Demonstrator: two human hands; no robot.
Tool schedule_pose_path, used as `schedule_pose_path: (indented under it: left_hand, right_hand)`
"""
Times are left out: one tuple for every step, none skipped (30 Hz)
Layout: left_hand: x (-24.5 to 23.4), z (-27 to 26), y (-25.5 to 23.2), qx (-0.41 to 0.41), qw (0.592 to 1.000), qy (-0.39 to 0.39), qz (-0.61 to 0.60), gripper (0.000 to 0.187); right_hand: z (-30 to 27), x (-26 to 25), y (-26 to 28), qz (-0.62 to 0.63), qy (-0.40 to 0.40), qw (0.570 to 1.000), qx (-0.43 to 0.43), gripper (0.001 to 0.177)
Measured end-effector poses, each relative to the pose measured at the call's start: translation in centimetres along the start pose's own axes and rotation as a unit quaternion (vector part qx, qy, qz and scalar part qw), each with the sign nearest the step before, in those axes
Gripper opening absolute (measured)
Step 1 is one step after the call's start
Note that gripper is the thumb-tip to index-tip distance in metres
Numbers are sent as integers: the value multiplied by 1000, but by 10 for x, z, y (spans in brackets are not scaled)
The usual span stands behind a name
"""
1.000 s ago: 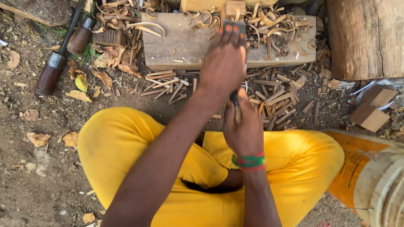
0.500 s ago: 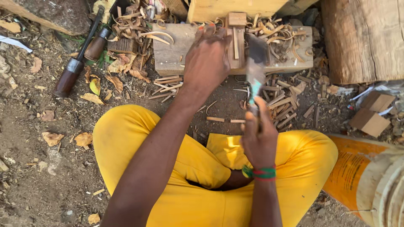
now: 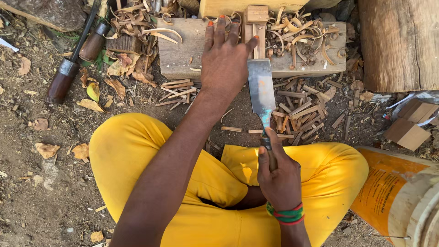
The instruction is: The person sits on the ground and uses a chisel to shape a small piece of wood held in a wooden block. They use their hands to guide the tool and shave off thin layers of wood, removing shavings from the work surface.
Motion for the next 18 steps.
schedule_pose_path:
  left_hand:
    - [0,-3,0,-3,1000,-3,4,51]
    - [-1,-4,1,-2,1000,-6,0,50]
    - [-4,-5,0,1,1000,-10,-4,49]
    - [-9,-4,-1,4,1000,-14,-9,48]
    - [-13,-5,-4,6,1000,-11,-17,50]
    - [-18,-9,-9,8,1000,-8,-25,51]
    - [-21,-15,-13,9,999,-3,-35,52]
    - [-22,-19,-16,11,1000,10,-16,44]
    - [-23,-21,-19,14,1000,22,2,37]
    - [-22,-22,-19,16,999,35,21,29]
    - [-21,-22,-19,15,999,38,29,31]
    - [-18,-21,-19,13,998,42,36,32]
    - [-16,-18,-19,12,998,45,44,33]
    - [-15,-13,-19,9,999,27,35,36]
    - [-14,-11,-18,5,1000,12,24,39]
    - [-15,-11,-18,0,1000,-3,14,42]
    - [-16,-7,-18,-3,1000,16,22,43]
    - [-18,-3,-18,-7,999,35,30,44]
  right_hand:
    - [3,0,2,2,4,1000,-2,45]
    - [6,1,3,4,8,1000,-5,45]
    - [11,2,6,-6,4,1000,-24,45]
    - [15,2,8,-17,0,999,-43,44]
    - [20,1,12,-27,-6,998,-63,44]
    - [24,1,15,-32,-15,997,-74,44]
    - [27,1,18,-38,-22,996,-83,43]
    - [30,1,21,-43,-29,994,-92,42]
    - [33,2,22,-43,-12,998,-50,43]
    - [34,4,23,-43,5,999,-9,44]
    - [36,6,23,-43,24,998,34,45]
    - [38,7,25,-31,20,999,26,45]
    - [42,9,27,-18,15,1000,16,45]
    - [45,10,28,-6,10,1000,6,44]
    - [46,11,28,-6,8,1000,4,44]
    - [45,11,28,-7,7,1000,2,44]
    - [51,12,29,-6,-1,1000,-7,45]
    - [56,12,29,-5,-11,1000,-27,44]
Point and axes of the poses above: each hand's wrist, its own z-axis towards the middle knuckle, its own x-axis out of the palm, y = z × x, the point moved 3 cm from there along z, towards the middle knuckle, and after that the axes turned 3 degrees about y, right-handed, at the moved point
